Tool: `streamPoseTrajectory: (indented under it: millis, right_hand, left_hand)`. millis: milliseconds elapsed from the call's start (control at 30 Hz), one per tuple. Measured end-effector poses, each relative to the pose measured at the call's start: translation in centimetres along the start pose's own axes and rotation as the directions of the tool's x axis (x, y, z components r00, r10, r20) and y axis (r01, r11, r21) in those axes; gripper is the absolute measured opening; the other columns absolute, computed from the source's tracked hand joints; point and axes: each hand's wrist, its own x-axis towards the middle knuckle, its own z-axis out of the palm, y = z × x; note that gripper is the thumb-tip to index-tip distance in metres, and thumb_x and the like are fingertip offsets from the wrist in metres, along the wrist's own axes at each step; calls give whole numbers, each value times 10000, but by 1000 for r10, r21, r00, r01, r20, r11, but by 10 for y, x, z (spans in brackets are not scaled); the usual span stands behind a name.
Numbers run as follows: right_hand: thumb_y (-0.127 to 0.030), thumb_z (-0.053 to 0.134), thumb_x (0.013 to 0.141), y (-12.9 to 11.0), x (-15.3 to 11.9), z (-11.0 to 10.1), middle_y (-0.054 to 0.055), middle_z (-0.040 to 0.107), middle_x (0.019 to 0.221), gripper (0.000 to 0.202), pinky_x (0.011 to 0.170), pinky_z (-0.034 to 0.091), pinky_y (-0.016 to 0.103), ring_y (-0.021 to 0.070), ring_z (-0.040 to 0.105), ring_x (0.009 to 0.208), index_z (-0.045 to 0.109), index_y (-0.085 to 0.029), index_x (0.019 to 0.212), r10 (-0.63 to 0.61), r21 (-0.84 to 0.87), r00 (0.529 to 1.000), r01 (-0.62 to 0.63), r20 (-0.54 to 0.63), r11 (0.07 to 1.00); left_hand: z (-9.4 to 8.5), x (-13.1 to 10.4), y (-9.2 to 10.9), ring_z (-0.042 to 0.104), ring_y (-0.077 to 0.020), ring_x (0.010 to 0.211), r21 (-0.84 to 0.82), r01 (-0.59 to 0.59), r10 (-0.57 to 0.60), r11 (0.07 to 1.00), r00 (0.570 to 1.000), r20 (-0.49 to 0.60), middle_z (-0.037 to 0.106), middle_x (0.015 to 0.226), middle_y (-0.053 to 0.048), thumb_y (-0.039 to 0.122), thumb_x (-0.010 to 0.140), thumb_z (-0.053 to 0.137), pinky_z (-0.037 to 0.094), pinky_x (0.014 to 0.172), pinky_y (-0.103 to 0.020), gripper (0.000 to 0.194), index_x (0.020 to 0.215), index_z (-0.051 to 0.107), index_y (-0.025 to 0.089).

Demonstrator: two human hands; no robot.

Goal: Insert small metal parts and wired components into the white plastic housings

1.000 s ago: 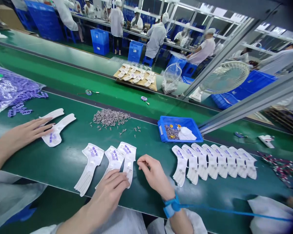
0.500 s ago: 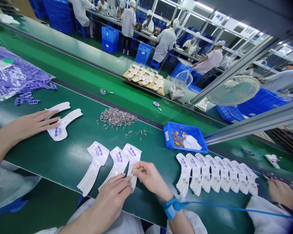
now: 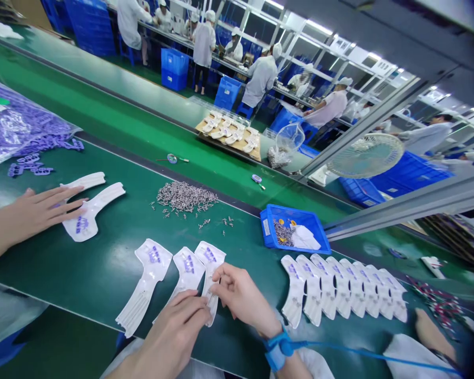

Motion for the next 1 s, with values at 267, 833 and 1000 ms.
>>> streamPoseTrajectory:
  millis: [267, 833, 1000]
  right_hand:
    - [-197, 581, 862, -1, 80, -37, 47, 632, 825, 70, 681, 455, 295, 186, 601, 722, 624, -177, 914, -306, -544, 875, 60, -374, 837]
    - [-184, 424, 913, 11, 44, -36, 52, 625, 843, 193, 704, 451, 292, 178, 594, 744, 616, -180, 888, -461, -562, 811, 206, -360, 801]
    - [-296, 514, 927, 16, 7, -36, 24, 649, 766, 138, 624, 466, 279, 161, 600, 653, 609, -196, 909, -417, -396, 767, 231, -488, 889]
  left_hand:
    - [-43, -11, -25, 659, -165, 732, -164, 410, -423, 897, 905, -48, 701, 868, 1, 347, 962, 544, 523, 659, -245, 136, 950, 649, 262]
    - [-46, -14, -23, 529, -218, 956, 123, 403, -419, 907, 893, 162, 651, 962, -25, 248, 1016, 403, 344, 796, -367, 257, 852, 599, 225]
    - [-43, -13, -24, 528, -216, 956, 133, 403, -421, 906, 890, 173, 663, 975, -13, 276, 1027, 408, 311, 780, -369, 259, 874, 613, 233]
